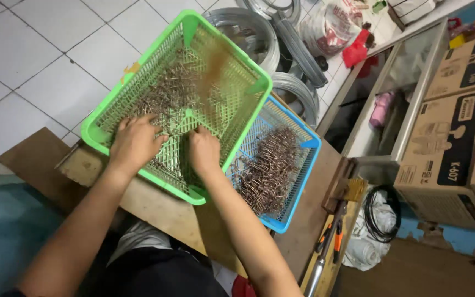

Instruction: Pick up small metal wires from a basket, place them into a cutting jig, and operate the hand cutter to process them.

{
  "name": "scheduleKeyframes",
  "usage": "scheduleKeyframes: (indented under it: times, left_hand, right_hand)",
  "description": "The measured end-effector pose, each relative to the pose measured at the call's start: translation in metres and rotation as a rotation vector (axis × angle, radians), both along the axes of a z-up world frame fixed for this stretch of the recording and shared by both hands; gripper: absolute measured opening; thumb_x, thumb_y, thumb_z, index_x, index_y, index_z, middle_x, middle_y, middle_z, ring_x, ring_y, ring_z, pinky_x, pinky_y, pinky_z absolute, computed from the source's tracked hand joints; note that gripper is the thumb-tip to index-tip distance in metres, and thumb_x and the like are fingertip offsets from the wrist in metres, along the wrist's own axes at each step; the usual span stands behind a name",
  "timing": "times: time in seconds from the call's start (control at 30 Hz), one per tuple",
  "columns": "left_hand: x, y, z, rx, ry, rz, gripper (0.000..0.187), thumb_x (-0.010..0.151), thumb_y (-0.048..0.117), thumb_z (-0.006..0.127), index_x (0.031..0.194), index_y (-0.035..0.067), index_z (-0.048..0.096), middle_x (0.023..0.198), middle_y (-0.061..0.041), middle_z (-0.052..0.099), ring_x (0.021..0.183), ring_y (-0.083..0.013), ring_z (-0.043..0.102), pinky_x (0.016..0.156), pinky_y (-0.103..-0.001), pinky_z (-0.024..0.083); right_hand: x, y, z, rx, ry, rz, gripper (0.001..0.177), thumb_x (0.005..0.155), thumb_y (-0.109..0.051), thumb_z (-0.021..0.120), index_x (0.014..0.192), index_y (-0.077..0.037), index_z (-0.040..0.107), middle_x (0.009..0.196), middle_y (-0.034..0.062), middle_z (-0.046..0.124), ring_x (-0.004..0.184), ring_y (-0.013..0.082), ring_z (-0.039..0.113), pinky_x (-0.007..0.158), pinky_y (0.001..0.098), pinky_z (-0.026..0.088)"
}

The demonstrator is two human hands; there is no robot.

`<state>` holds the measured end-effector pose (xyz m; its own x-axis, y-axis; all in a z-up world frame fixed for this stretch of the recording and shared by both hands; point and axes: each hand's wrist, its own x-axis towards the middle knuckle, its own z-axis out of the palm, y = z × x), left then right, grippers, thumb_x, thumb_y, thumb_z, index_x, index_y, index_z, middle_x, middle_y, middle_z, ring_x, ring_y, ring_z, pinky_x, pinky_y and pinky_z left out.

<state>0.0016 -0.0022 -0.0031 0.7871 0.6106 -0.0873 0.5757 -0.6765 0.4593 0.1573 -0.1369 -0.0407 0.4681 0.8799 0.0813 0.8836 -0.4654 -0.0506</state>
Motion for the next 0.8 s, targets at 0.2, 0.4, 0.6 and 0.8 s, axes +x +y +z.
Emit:
scheduleKeyframes:
  times: [0.2, 0.4, 0.6, 0.8]
  left_hand:
    - [-0.004, 0.002, -0.009, -0.010, -0.030, -0.002, 0.030, 0.094, 0.039, 0.067, 0.114, 0.023, 0.080, 0.143, -0.007, 0.065, 0.129, -0.0336, 0.064, 0.114, -0.061, 0.036]
    - [-0.008, -0.007, 0.033, -0.048, -0.203, 0.041, 0.028, 0.098, 0.035, 0.067, 0.115, 0.016, 0.080, 0.146, -0.014, 0.063, 0.135, -0.0376, 0.058, 0.117, -0.064, 0.031]
    - [0.034, -0.060, 0.040, -0.135, -0.707, -0.109, 0.021, 0.092, 0.029, 0.079, 0.111, 0.020, 0.080, 0.129, -0.008, 0.072, 0.115, -0.0352, 0.068, 0.106, -0.055, 0.045]
    - [0.107, -0.150, 0.054, -0.291, -0.708, -0.406, 0.027, 0.087, 0.028, 0.079, 0.111, 0.016, 0.079, 0.121, -0.004, 0.076, 0.111, -0.0286, 0.071, 0.105, -0.054, 0.046]
  right_hand:
    - [0.013, -0.002, 0.020, -0.015, 0.365, -0.183, 0.026, 0.081, -0.028, 0.077, 0.096, -0.008, 0.071, 0.090, 0.0130, 0.069, 0.086, 0.0383, 0.074, 0.072, 0.0510, 0.062]
    - [0.007, -0.030, 0.092, 0.684, 1.494, -0.446, 0.040, 0.089, -0.013, 0.080, 0.117, 0.008, 0.061, 0.094, 0.0204, 0.070, 0.079, 0.0267, 0.074, 0.067, 0.0334, 0.066]
    - [0.024, -0.092, 0.131, 0.898, 1.431, -0.535, 0.036, 0.088, -0.011, 0.076, 0.117, 0.007, 0.064, 0.103, 0.0192, 0.075, 0.085, 0.0230, 0.075, 0.069, 0.0292, 0.064]
    - [0.047, -0.180, 0.099, 1.128, 1.420, -0.676, 0.027, 0.090, -0.009, 0.075, 0.112, 0.003, 0.066, 0.104, 0.0203, 0.076, 0.086, 0.0239, 0.075, 0.072, 0.0297, 0.063]
